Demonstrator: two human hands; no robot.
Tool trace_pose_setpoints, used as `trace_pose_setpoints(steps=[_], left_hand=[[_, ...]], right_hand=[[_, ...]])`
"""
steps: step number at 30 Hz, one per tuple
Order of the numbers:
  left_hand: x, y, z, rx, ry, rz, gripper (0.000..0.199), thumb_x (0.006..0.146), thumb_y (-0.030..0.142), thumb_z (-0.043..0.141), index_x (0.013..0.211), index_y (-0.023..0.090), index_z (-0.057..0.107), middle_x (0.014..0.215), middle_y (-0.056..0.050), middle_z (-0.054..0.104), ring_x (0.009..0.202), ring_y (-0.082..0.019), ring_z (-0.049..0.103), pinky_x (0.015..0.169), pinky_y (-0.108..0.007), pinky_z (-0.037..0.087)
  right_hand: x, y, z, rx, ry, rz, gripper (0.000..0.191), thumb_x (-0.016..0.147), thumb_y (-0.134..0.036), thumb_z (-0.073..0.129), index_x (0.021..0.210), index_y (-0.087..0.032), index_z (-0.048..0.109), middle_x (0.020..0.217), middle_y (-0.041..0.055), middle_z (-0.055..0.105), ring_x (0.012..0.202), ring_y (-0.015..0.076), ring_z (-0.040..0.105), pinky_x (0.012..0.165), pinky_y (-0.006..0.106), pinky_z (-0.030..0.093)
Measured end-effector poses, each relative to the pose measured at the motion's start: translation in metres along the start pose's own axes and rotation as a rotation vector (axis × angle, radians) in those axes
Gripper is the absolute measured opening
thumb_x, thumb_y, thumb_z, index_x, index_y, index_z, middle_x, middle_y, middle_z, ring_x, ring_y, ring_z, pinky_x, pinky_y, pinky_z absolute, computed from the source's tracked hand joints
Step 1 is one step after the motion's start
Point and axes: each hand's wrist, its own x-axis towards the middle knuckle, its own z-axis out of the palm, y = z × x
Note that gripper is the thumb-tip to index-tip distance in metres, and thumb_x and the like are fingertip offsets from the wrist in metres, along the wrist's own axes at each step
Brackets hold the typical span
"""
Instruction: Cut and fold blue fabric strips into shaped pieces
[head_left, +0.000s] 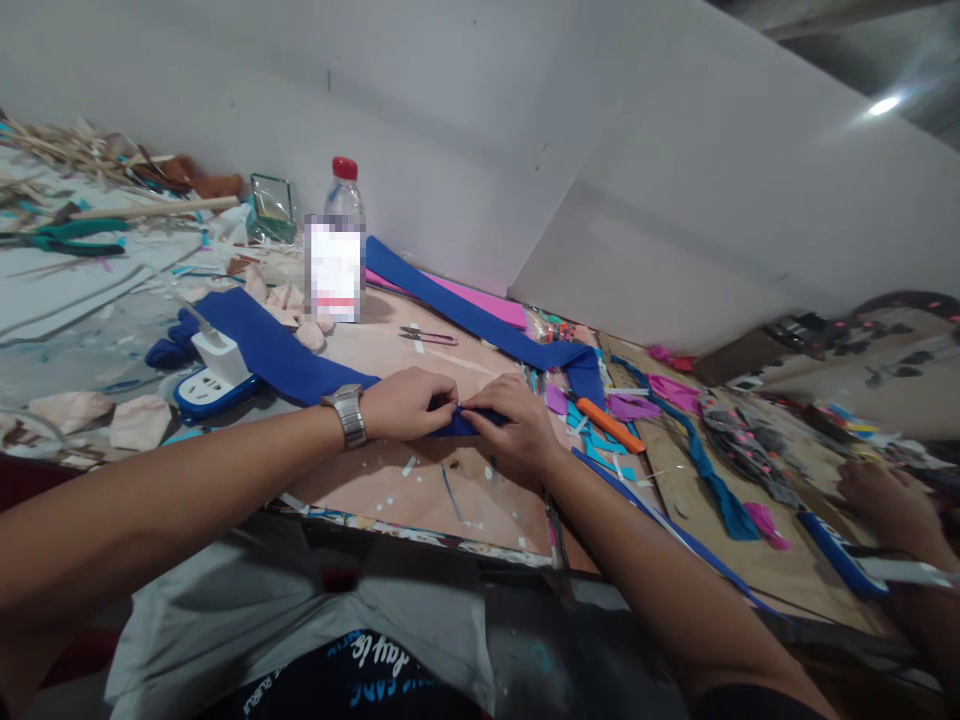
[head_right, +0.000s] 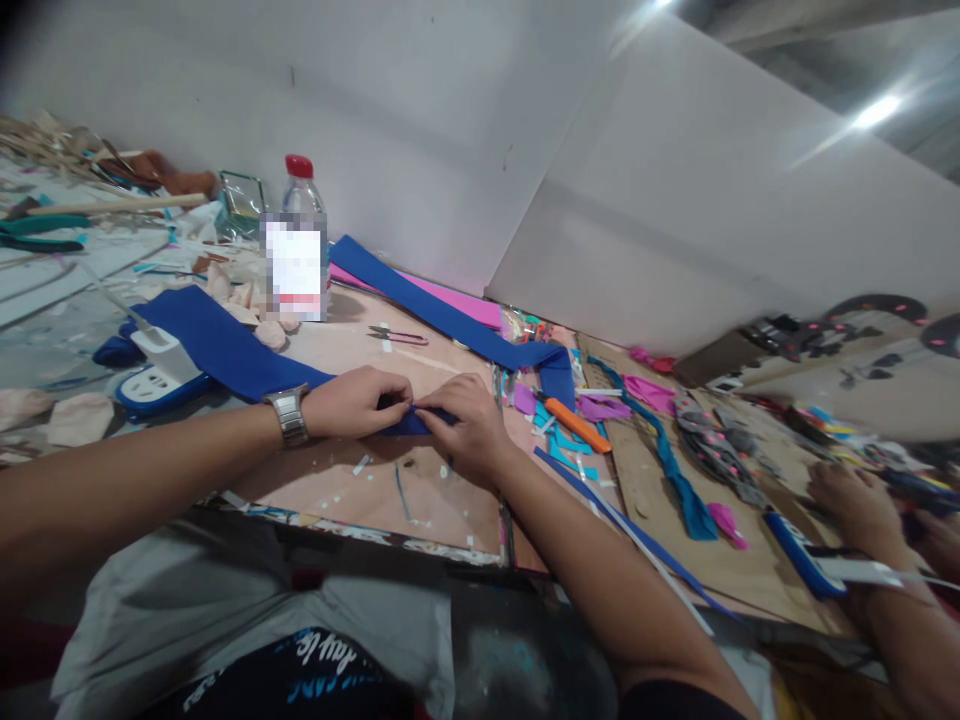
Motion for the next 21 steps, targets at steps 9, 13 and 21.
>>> trace_pose_setpoints(steps=[9, 13, 21], left_hand=[[-0.0003, -0.0008, -0.0009, -0.019, 0.011, 0.018, 0.021, 0.095, 0.030, 0.057, 0.092, 0.016, 0.073, 0.076, -0.002, 0.072, 0.066, -0.015, 0.059, 0.064, -0.028, 0.035], [-0.0001, -0.0006, 0.0000, -0.027, 0.026, 0.019, 0.020, 0.094, 0.030, 0.059, 0.090, 0.016, 0.073, 0.076, -0.001, 0.071, 0.066, -0.014, 0.058, 0.064, -0.027, 0.035], [0.0002, 0.0025, 0.0013, 0.127, 0.037, 0.027, 0.022, 0.097, 0.032, 0.057, 0.095, 0.018, 0.074, 0.084, -0.004, 0.077, 0.074, -0.018, 0.066, 0.067, -0.029, 0.038]], right_hand=[[-0.0001, -0.0006, 0.0003, -0.017, 0.003, -0.008, 0.008, 0.096, -0.029, 0.073, 0.099, -0.024, 0.078, 0.087, 0.0048, 0.080, 0.082, 0.0209, 0.071, 0.087, 0.043, 0.049], [-0.0003, -0.0004, -0.0005, -0.018, 0.014, -0.038, 0.006, 0.095, -0.025, 0.074, 0.099, -0.022, 0.077, 0.086, 0.0044, 0.080, 0.081, 0.0202, 0.070, 0.086, 0.041, 0.048], [-0.0004, -0.0042, -0.0001, -0.016, -0.006, 0.058, 0.004, 0.095, -0.025, 0.073, 0.096, -0.023, 0.077, 0.089, 0.0051, 0.080, 0.086, 0.0221, 0.070, 0.088, 0.042, 0.049]])
